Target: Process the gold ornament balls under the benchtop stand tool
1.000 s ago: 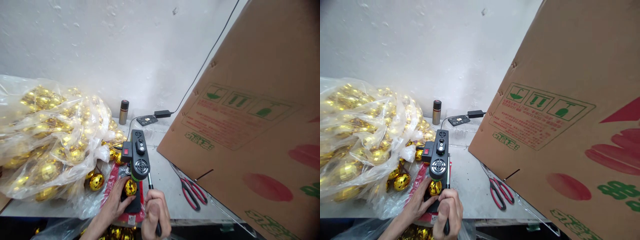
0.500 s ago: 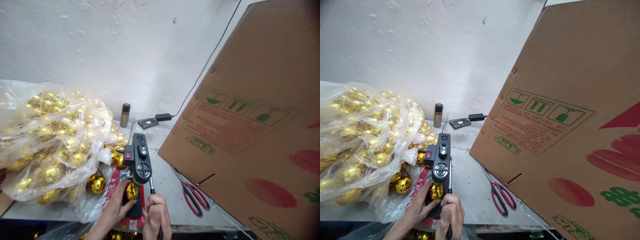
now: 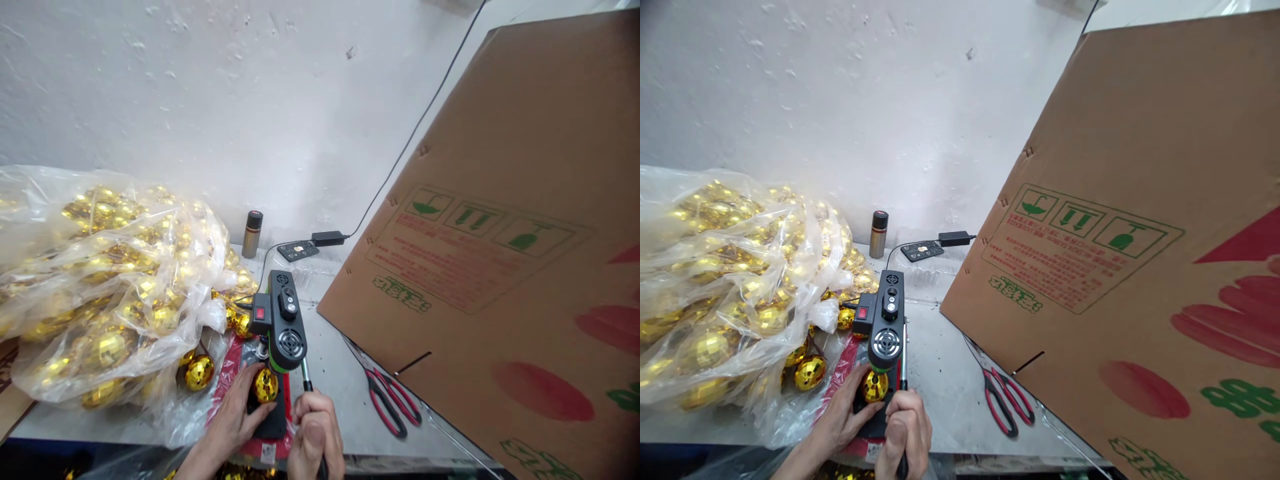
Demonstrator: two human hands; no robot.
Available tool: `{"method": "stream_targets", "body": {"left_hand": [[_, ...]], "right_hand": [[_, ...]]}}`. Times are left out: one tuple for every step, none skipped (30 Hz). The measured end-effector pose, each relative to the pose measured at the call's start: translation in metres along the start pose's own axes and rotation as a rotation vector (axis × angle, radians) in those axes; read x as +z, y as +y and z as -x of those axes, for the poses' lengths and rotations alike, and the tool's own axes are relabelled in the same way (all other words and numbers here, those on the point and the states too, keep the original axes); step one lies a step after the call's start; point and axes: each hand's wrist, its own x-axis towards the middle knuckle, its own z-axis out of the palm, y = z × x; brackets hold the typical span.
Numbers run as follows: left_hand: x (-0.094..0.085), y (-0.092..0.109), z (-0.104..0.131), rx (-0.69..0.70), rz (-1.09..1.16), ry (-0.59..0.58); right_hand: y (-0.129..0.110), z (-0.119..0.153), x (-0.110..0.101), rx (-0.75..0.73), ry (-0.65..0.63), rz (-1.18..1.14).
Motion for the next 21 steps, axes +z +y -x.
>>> {"method": "stream_targets", "body": {"left_hand": [[0.000, 0.000, 0.000, 0.004, -0.001, -0.003], [-0.001, 0.001, 0.000, 0.008, -0.002, -0.006], [-0.002, 0.001, -0.001, 0.011, -0.003, -0.010], [-0.003, 0.001, -0.001, 0.013, -0.003, -0.013], [-0.004, 0.002, -0.001, 0.014, -0.001, -0.016], [-0.005, 0.002, -0.002, 0.012, 0.003, -0.017], [-0.005, 0.002, -0.002, 0.009, 0.007, -0.018], [-0.005, 0.001, -0.002, 0.005, 0.011, -0.020], [-0.005, 0.001, -0.002, -0.001, 0.014, -0.020], [-0.004, 0.000, -0.002, -0.010, 0.016, -0.017], [-0.003, -0.001, -0.002, -0.022, 0.019, -0.013], [-0.002, -0.001, -0.002, -0.034, 0.025, -0.011], [0.000, -0.002, -0.002, -0.047, 0.035, -0.011], [0.001, -0.003, -0.001, -0.057, 0.046, -0.014], [0.002, -0.003, -0.001, -0.063, 0.057, -0.020], [0.002, -0.003, -0.001, -0.066, 0.065, -0.028], [0.003, -0.003, -0.001, -0.066, 0.072, -0.038], [0.003, -0.003, -0.002, -0.068, 0.077, -0.046], [0.003, -0.002, -0.003, -0.074, 0.081, -0.050], [0.003, -0.002, -0.003, -0.084, 0.085, -0.050], [0.003, -0.002, -0.004, -0.095, 0.089, -0.046]], "right_hand": [[0.002, 0.000, 0.001, -0.030, 0.013, 0.003], [0.004, -0.001, 0.002, -0.065, 0.030, 0.002], [0.007, -0.001, 0.003, -0.094, 0.043, -0.001], [0.009, -0.001, 0.004, -0.115, 0.050, -0.007], [0.011, -0.001, 0.005, -0.127, 0.056, -0.015], [0.013, -0.001, 0.006, -0.128, 0.061, -0.022], [0.015, -0.001, 0.006, -0.123, 0.062, -0.028], [0.016, 0.000, 0.007, -0.122, 0.063, -0.037], [0.018, 0.001, 0.007, -0.123, 0.064, -0.049], [0.020, 0.002, 0.007, -0.127, 0.072, -0.063], [0.021, 0.003, 0.007, -0.125, 0.079, -0.078], [0.023, 0.006, 0.007, -0.120, 0.085, -0.090], [0.025, 0.008, 0.008, -0.113, 0.091, -0.096], [0.027, 0.011, 0.009, -0.101, 0.093, -0.097], [0.029, 0.015, 0.010, -0.087, 0.093, -0.092], [0.029, 0.018, 0.011, -0.079, 0.097, -0.089], [0.029, 0.019, 0.012, -0.076, 0.103, -0.088], [0.027, 0.020, 0.013, -0.079, 0.115, -0.092], [0.023, 0.018, 0.013, -0.087, 0.132, -0.100], [0.018, 0.013, 0.013, -0.079, 0.140, -0.100], [0.011, 0.006, 0.011, -0.055, 0.133, -0.093]]}}
